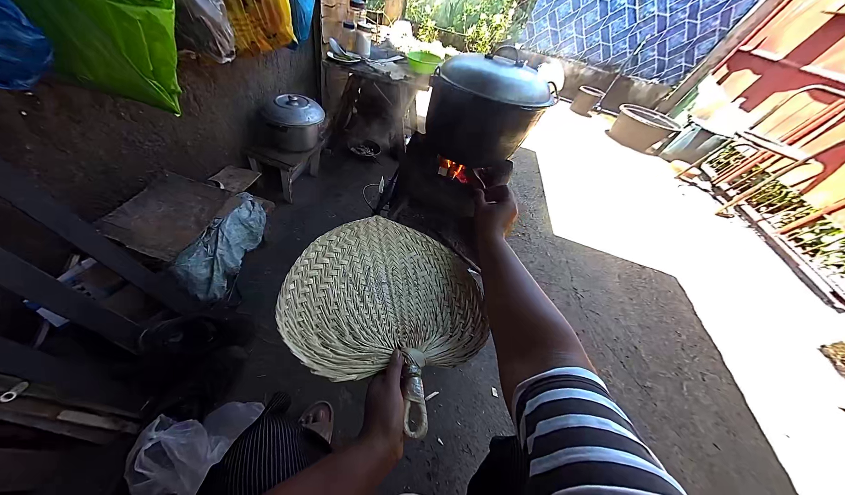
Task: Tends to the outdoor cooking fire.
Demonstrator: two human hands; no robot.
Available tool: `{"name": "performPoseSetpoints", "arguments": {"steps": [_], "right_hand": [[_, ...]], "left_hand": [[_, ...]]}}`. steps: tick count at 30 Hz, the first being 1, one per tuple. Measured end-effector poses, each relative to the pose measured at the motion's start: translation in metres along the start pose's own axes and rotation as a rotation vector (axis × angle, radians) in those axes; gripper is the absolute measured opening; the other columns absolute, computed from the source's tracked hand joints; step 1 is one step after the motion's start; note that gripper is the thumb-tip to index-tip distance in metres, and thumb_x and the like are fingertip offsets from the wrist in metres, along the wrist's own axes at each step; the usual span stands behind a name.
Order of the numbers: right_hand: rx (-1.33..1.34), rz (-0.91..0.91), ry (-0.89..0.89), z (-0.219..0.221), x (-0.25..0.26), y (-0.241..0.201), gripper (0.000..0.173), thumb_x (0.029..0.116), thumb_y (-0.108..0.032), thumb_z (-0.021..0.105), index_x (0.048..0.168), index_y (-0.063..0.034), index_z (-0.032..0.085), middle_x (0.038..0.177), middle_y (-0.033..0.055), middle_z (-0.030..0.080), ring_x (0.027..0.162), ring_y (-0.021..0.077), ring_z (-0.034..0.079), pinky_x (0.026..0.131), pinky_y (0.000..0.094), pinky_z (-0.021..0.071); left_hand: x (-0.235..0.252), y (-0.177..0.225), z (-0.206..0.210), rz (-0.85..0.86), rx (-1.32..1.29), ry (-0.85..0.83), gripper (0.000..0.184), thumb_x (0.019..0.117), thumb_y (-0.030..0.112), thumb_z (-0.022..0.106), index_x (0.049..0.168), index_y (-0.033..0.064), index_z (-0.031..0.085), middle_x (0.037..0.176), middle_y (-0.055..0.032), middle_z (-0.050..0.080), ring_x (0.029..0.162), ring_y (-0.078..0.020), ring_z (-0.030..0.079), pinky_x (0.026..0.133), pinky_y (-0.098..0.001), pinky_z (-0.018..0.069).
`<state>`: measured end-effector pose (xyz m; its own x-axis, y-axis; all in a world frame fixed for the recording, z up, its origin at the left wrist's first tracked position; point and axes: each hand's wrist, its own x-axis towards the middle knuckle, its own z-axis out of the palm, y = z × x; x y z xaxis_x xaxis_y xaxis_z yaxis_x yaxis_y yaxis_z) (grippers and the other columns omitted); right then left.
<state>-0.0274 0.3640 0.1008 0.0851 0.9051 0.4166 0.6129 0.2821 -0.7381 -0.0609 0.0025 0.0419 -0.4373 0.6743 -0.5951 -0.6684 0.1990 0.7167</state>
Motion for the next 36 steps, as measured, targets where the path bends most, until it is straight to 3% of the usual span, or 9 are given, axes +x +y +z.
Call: {"name": "performPoseSetpoints", "arguments": {"steps": [4,8,14,19,25,27,30,33,36], "right_hand": [[-0.032,0.005,-0.017,-0.001,-0.003,-0.001,0.031,0.0955,-0.022,0.068,0.121,-0.0044,0.069,0.120,0.0209,0.067,0.117,0.0365,0.062,0.100,0.0525,0.0474],[0.005,-0.039,-0.022,0.002,-0.004,0.001,0.035,0.0974,-0.030,0.067,0.117,-0.0014,0.069,0.115,0.0204,0.069,0.108,0.0355,0.066,0.094,0.0556,0.0496],[-0.008,-0.081,-0.063,0.006,-0.001,-0.002,0.032,0.0973,-0.027,0.067,0.109,0.0024,0.069,0.113,0.0231,0.068,0.106,0.0378,0.066,0.093,0.0581,0.0486],[-0.006,-0.013,-0.062,0.014,0.004,-0.001,0.034,0.0963,-0.027,0.069,0.115,0.0005,0.069,0.118,0.0230,0.069,0.116,0.0391,0.064,0.099,0.0603,0.0460],[-0.030,-0.085,-0.001,0.015,-0.001,-0.004,0.034,0.0957,-0.029,0.069,0.106,0.0040,0.067,0.112,0.0238,0.067,0.110,0.0379,0.064,0.094,0.0555,0.0484],[-0.033,-0.119,-0.046,0.014,-0.001,-0.002,0.035,0.0980,-0.028,0.067,0.117,0.0013,0.069,0.120,0.0236,0.067,0.115,0.0387,0.064,0.099,0.0568,0.0476],[-0.086,-0.045,-0.160,0.009,0.000,-0.005,0.040,0.1018,-0.033,0.061,0.137,-0.0136,0.064,0.137,0.0187,0.062,0.128,0.0373,0.058,0.104,0.0590,0.0444],[-0.094,-0.061,-0.125,0.003,-0.006,-0.010,0.037,0.1027,-0.032,0.059,0.133,-0.0130,0.067,0.133,0.0198,0.063,0.123,0.0372,0.061,0.101,0.0574,0.0466],[-0.041,-0.083,-0.096,-0.006,-0.019,-0.007,0.034,0.1016,-0.028,0.061,0.125,-0.0047,0.069,0.116,0.0213,0.066,0.101,0.0352,0.063,0.090,0.0546,0.0486]], "left_hand": [[0.001,-0.001,0.003,-0.010,-0.005,-0.006,0.040,0.1093,0.035,0.045,0.107,0.0007,0.065,0.090,-0.0093,0.065,0.079,-0.0132,0.064,0.071,-0.0267,0.0532],[0.001,-0.001,0.005,-0.016,-0.010,-0.017,0.040,0.1093,0.035,0.045,0.105,0.0006,0.065,0.088,-0.0093,0.066,0.077,-0.0132,0.064,0.069,-0.0262,0.0537],[0.000,-0.002,0.008,-0.020,0.005,-0.031,0.040,0.1097,0.034,0.044,0.106,0.0001,0.065,0.091,-0.0096,0.066,0.082,-0.0136,0.065,0.075,-0.0273,0.0537],[0.000,-0.001,0.010,-0.026,-0.011,-0.019,0.040,0.1094,0.034,0.045,0.108,-0.0003,0.065,0.095,-0.0104,0.067,0.088,-0.0144,0.065,0.081,-0.0282,0.0540],[0.002,0.000,0.008,-0.033,-0.015,-0.018,0.040,0.1095,0.034,0.044,0.105,0.0008,0.065,0.089,-0.0092,0.065,0.079,-0.0140,0.064,0.072,-0.0271,0.0541],[0.001,0.000,0.008,-0.035,-0.016,-0.020,0.040,0.1096,0.034,0.044,0.106,0.0006,0.065,0.092,-0.0100,0.066,0.082,-0.0144,0.065,0.074,-0.0278,0.0542],[0.001,-0.001,0.008,-0.035,-0.017,-0.021,0.041,0.1094,0.035,0.044,0.106,0.0003,0.065,0.092,-0.0105,0.066,0.082,-0.0150,0.065,0.075,-0.0283,0.0547],[0.000,-0.001,0.009,-0.040,-0.022,-0.029,0.040,0.1093,0.035,0.045,0.106,0.0006,0.065,0.091,-0.0102,0.066,0.081,-0.0148,0.065,0.074,-0.0279,0.0542],[0.000,-0.002,0.009,-0.041,-0.033,-0.032,0.041,0.1093,0.036,0.044,0.105,0.0010,0.065,0.090,-0.0102,0.066,0.080,-0.0152,0.065,0.073,-0.0288,0.0551]]}}
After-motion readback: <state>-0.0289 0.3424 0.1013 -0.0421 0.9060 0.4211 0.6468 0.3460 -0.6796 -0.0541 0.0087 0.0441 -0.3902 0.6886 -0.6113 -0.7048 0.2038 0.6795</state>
